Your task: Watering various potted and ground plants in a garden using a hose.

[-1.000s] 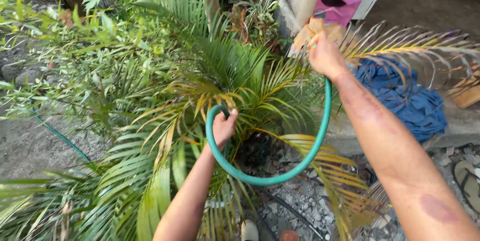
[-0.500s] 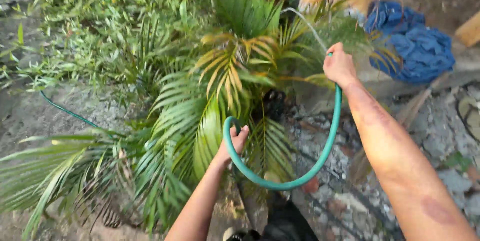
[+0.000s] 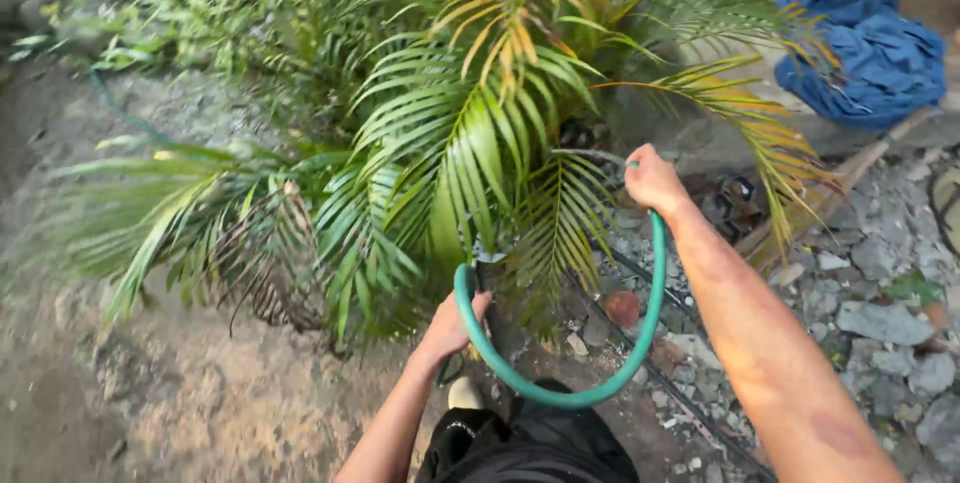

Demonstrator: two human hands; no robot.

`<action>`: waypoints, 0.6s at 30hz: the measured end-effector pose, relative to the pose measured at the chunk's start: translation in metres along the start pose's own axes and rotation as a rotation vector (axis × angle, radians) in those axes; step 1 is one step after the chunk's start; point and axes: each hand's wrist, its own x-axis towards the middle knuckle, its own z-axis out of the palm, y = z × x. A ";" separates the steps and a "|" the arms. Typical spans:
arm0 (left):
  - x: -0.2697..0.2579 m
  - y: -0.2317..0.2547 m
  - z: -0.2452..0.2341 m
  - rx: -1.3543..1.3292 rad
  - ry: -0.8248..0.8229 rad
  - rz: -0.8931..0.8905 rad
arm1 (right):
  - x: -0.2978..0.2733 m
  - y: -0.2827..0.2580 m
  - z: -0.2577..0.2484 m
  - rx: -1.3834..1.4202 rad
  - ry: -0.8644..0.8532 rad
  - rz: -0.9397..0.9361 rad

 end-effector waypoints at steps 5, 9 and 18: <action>-0.053 -0.013 0.003 -0.169 0.139 0.031 | 0.007 -0.023 -0.012 -0.052 0.109 -0.128; -0.099 -0.022 0.004 -0.169 0.181 0.029 | 0.017 0.029 0.033 -0.076 0.032 -0.150; -0.196 -0.041 0.001 -0.016 0.283 -0.246 | -0.031 0.056 0.118 -0.098 -0.179 -0.050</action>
